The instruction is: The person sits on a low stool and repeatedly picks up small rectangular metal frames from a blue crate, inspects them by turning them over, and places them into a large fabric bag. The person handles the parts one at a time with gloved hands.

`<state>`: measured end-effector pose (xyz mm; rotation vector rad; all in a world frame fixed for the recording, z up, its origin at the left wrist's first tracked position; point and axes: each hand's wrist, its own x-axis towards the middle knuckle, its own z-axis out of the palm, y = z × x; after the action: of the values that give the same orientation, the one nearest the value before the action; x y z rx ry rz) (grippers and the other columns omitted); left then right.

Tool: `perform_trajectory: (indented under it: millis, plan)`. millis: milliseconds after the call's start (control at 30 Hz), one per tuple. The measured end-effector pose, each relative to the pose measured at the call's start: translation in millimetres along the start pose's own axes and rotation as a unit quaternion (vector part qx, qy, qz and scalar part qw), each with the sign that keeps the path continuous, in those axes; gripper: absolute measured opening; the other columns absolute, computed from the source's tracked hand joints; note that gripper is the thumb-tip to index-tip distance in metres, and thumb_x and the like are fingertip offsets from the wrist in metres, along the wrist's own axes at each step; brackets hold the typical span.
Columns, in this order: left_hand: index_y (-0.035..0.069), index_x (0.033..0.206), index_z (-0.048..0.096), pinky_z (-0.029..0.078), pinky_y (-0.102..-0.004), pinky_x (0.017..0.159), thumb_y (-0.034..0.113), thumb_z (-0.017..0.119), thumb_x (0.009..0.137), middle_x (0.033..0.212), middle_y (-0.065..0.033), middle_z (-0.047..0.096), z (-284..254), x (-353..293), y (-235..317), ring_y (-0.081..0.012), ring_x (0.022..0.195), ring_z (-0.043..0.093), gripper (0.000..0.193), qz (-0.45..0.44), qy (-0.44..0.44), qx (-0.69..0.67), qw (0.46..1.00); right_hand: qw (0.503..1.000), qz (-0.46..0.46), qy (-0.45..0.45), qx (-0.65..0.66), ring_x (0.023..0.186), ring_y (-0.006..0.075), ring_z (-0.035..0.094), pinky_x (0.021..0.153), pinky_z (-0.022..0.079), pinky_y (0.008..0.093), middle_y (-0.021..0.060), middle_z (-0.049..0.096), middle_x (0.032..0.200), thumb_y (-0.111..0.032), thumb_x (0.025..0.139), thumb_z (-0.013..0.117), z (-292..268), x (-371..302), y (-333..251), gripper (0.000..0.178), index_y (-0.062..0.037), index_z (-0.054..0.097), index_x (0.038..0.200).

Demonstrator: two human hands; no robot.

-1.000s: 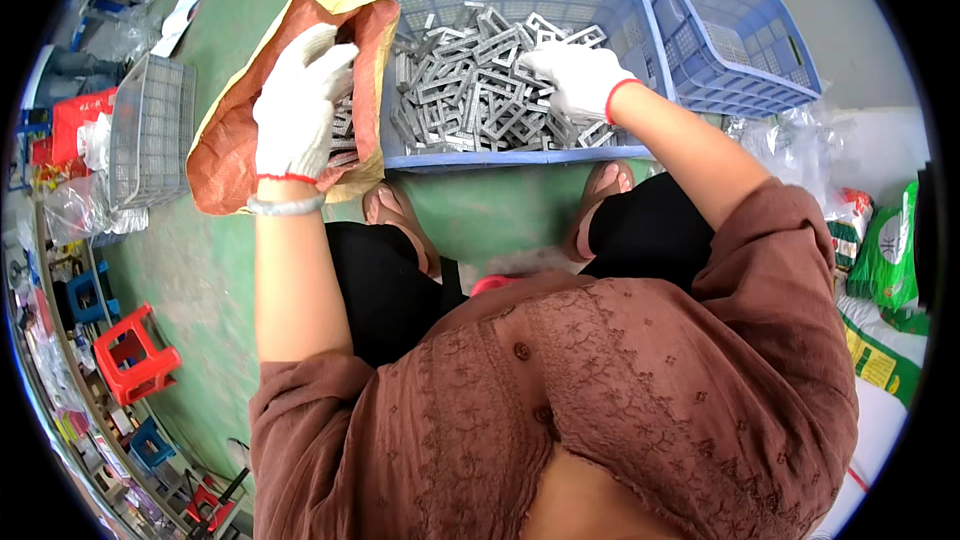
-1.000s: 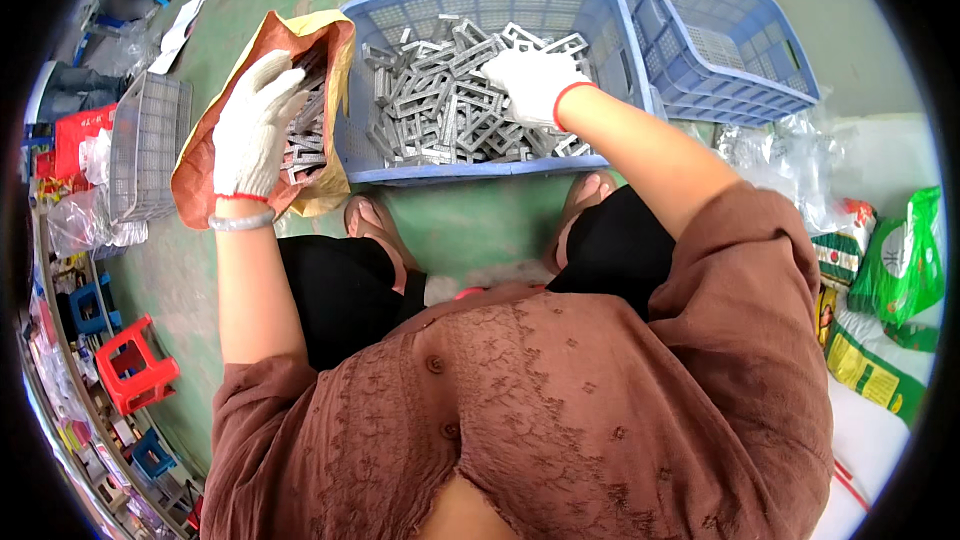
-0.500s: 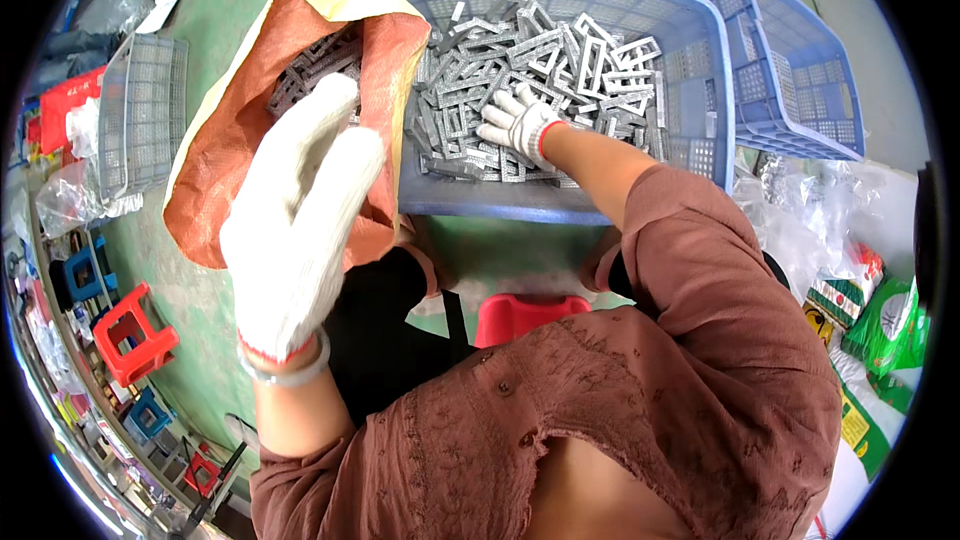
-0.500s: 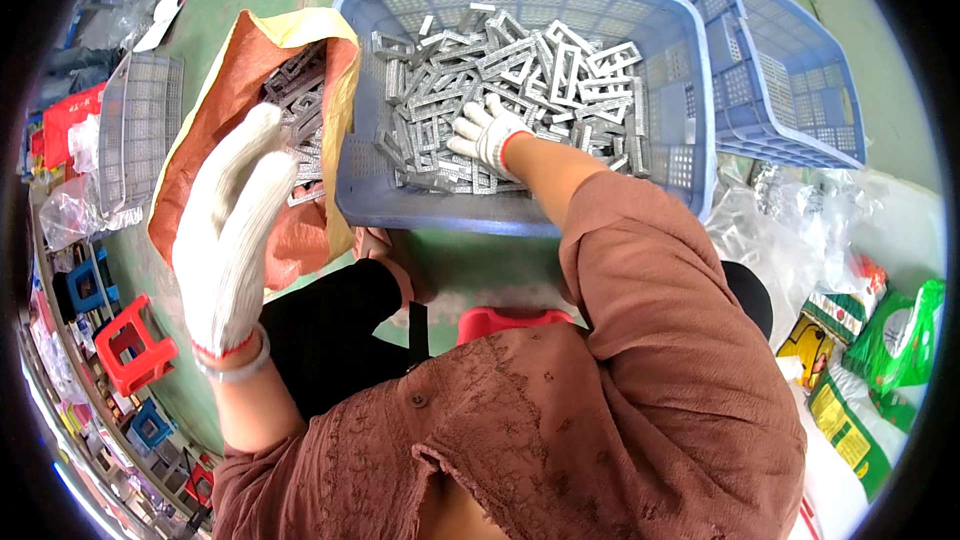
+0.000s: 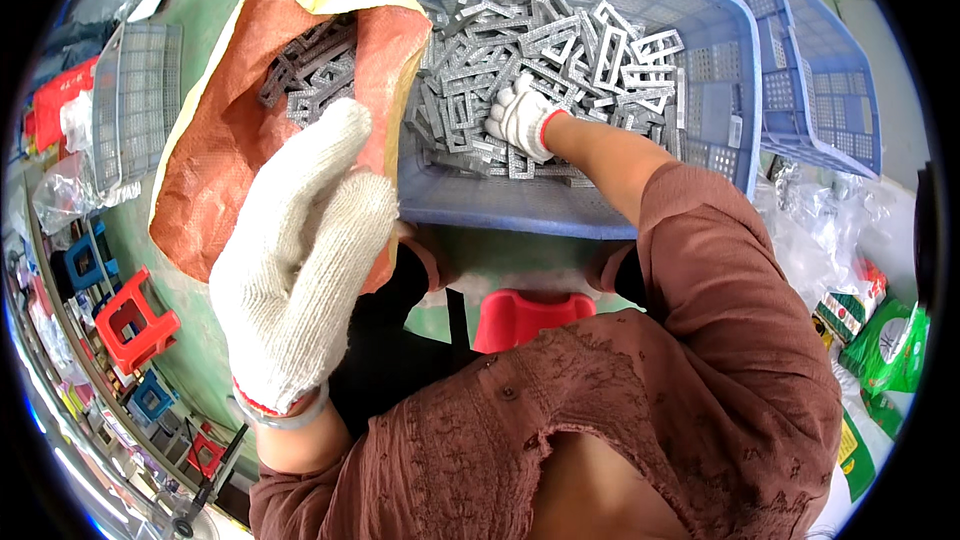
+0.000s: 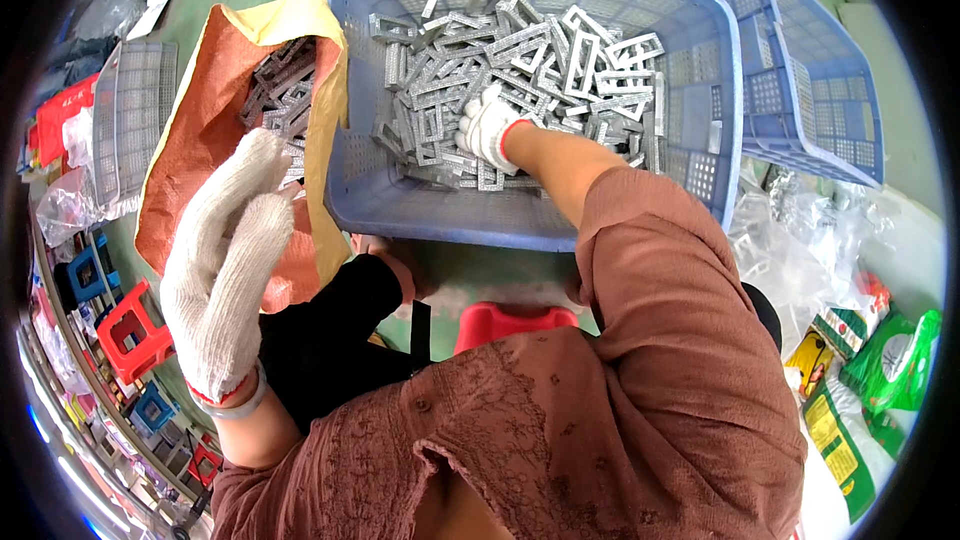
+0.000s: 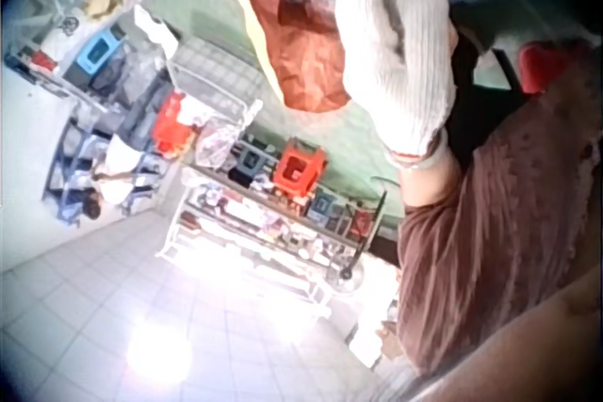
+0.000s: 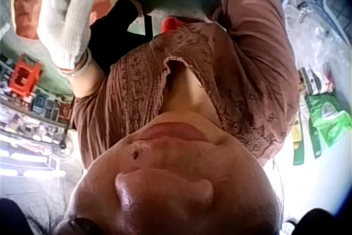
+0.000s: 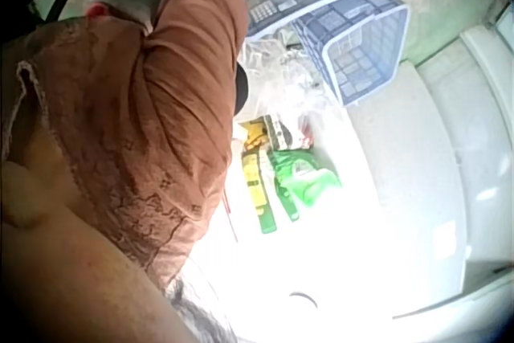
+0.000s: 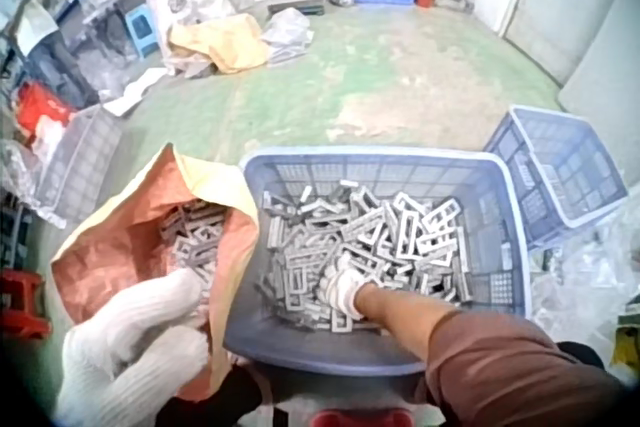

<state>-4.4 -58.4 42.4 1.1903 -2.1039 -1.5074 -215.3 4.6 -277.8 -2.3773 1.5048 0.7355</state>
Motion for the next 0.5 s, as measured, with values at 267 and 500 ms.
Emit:
perform_trajectory:
  millis: [267,500]
  plan:
    - [-0.004,0.131,0.059,0.051,-0.0273,0.089,0.001,0.068,0.089,0.119,-0.0120,0.069,0,1,0,-0.0148,0.099,0.066,0.043,0.017,-0.004,0.044,0.999,0.988,0.069,0.108,0.090,0.097,0.0236,0.063,0.092,0.039,0.0555,0.0038,0.064,0.107,-0.025,0.092,0.048,39,2,-14,0.047,-0.0198,0.048,0.139]
    - [-0.008,0.130,0.059,0.045,-0.0300,0.100,0.003,0.059,0.094,0.125,-0.0148,0.065,1,0,-4,-0.0193,0.112,0.062,0.037,0.042,-0.022,0.089,0.995,0.986,0.052,0.115,0.105,0.104,0.0274,0.066,0.087,0.046,0.0480,0.0085,0.066,0.115,-0.021,0.092,0.048,34,-1,-1,0.054,-0.0248,0.042,0.145]
